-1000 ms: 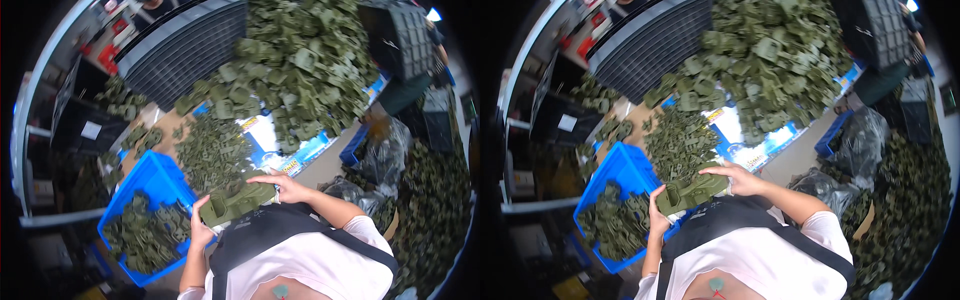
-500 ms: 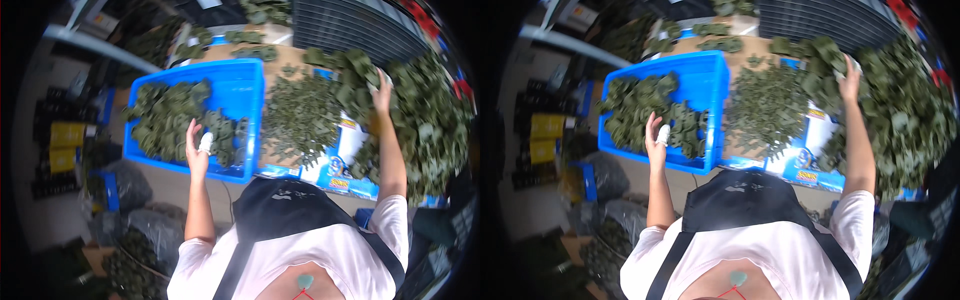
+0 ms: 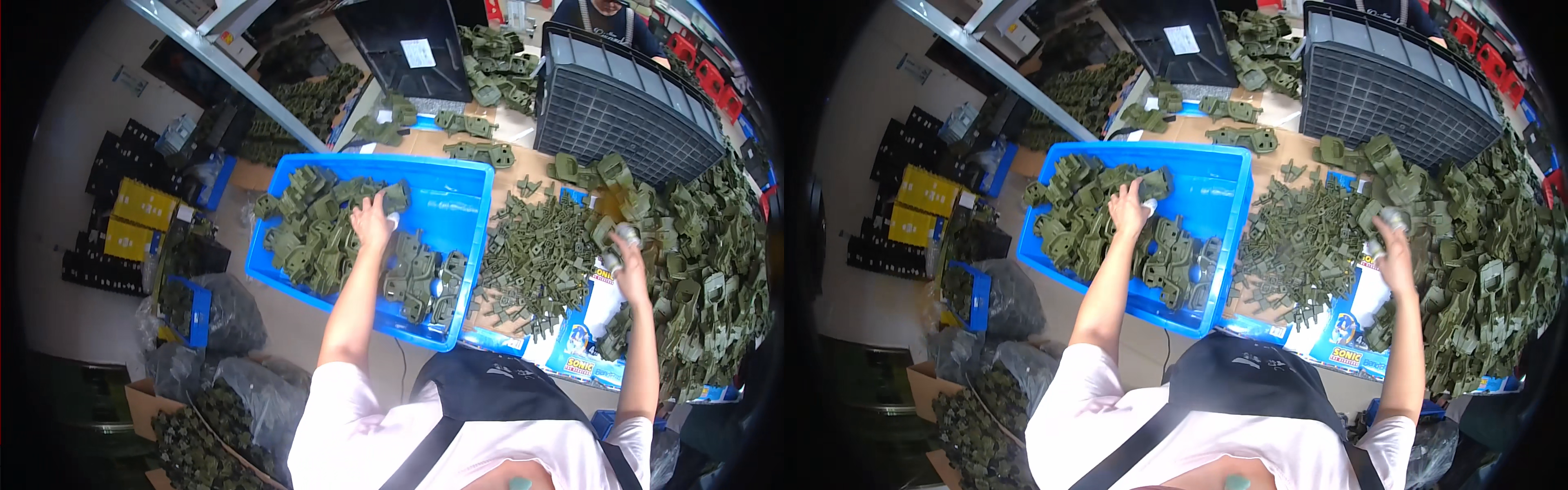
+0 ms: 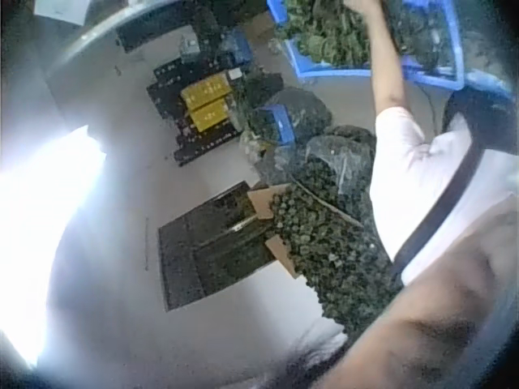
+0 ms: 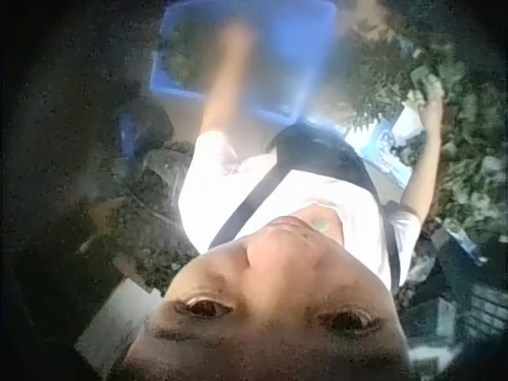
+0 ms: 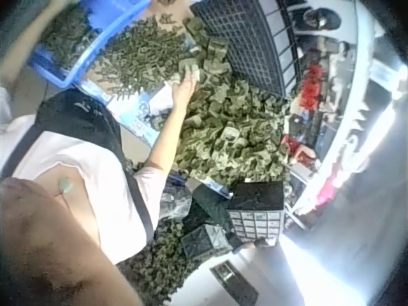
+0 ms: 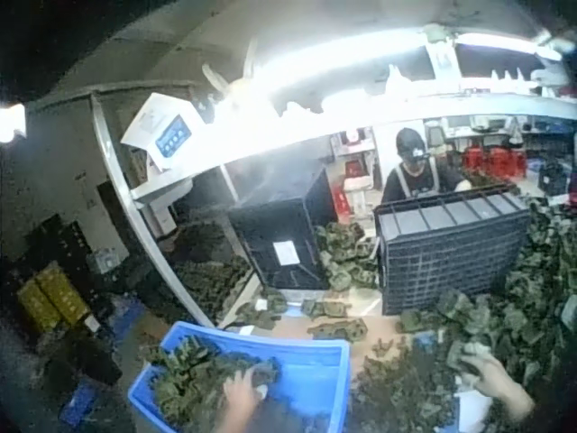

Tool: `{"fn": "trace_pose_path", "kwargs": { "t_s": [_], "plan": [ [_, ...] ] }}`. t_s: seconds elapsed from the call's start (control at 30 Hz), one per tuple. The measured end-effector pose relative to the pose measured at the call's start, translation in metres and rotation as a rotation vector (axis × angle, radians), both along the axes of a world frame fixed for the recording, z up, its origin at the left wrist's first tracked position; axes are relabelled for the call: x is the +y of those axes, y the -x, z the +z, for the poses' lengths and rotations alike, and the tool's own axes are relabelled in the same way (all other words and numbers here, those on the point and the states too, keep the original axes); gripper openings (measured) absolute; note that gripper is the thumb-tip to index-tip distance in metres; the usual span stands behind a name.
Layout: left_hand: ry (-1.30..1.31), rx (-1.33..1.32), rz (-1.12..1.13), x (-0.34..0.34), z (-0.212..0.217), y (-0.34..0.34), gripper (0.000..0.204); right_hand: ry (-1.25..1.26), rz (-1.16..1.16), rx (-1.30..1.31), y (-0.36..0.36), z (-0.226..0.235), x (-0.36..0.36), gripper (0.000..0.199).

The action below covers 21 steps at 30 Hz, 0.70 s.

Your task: The person repeatedly picks up small green plastic components from a table and a blue bin, aligns them, and snaps them together by hand. The assembled units are placed back into the blue bin. The process continues with the same repetitive pick, align, and snap actions throughout the clip.

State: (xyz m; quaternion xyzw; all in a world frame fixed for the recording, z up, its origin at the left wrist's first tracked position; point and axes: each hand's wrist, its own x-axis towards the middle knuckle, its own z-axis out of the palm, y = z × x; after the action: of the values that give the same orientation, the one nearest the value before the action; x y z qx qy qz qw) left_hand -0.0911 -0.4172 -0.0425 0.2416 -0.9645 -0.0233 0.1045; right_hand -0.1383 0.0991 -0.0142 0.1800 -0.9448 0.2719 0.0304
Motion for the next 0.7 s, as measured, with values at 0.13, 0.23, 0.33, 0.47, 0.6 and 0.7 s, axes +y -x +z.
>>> {"fn": "trace_pose_path", "kwargs": {
  "t_s": [0.13, 0.23, 0.33, 0.47, 0.6, 0.7],
  "plan": [
    [-0.197, 0.229, -0.492, 0.017, 0.088, -0.039, 0.060, 0.177, 0.134, -0.137, -0.046, 0.048, -0.051, 0.043],
    [-0.494, 0.105, -0.831, 0.048, 0.172, -0.065, 0.058, 0.331, 0.267, -0.057, -0.064, 0.091, -0.098, 0.054],
    [-0.785, -0.088, -1.141, 0.076, 0.195, -0.080, 0.060, 0.463, 0.713, -0.411, -0.075, 0.100, -0.130, 0.086],
    [-1.153, -0.009, -1.010, 0.106, 0.159, -0.093, 0.091, 0.705, 0.672, -0.823, -0.125, 0.056, -0.137, 0.086],
    [-1.532, 0.074, -0.636, 0.173, 0.067, -0.122, 0.130, 0.919, 0.220, -0.741, -0.165, -0.005, -0.145, 0.086],
    [-1.569, -0.008, -0.461, 0.203, 0.057, -0.122, 0.124, 0.886, 0.174, -0.521, -0.169, -0.014, -0.146, 0.087]
  ]
}}
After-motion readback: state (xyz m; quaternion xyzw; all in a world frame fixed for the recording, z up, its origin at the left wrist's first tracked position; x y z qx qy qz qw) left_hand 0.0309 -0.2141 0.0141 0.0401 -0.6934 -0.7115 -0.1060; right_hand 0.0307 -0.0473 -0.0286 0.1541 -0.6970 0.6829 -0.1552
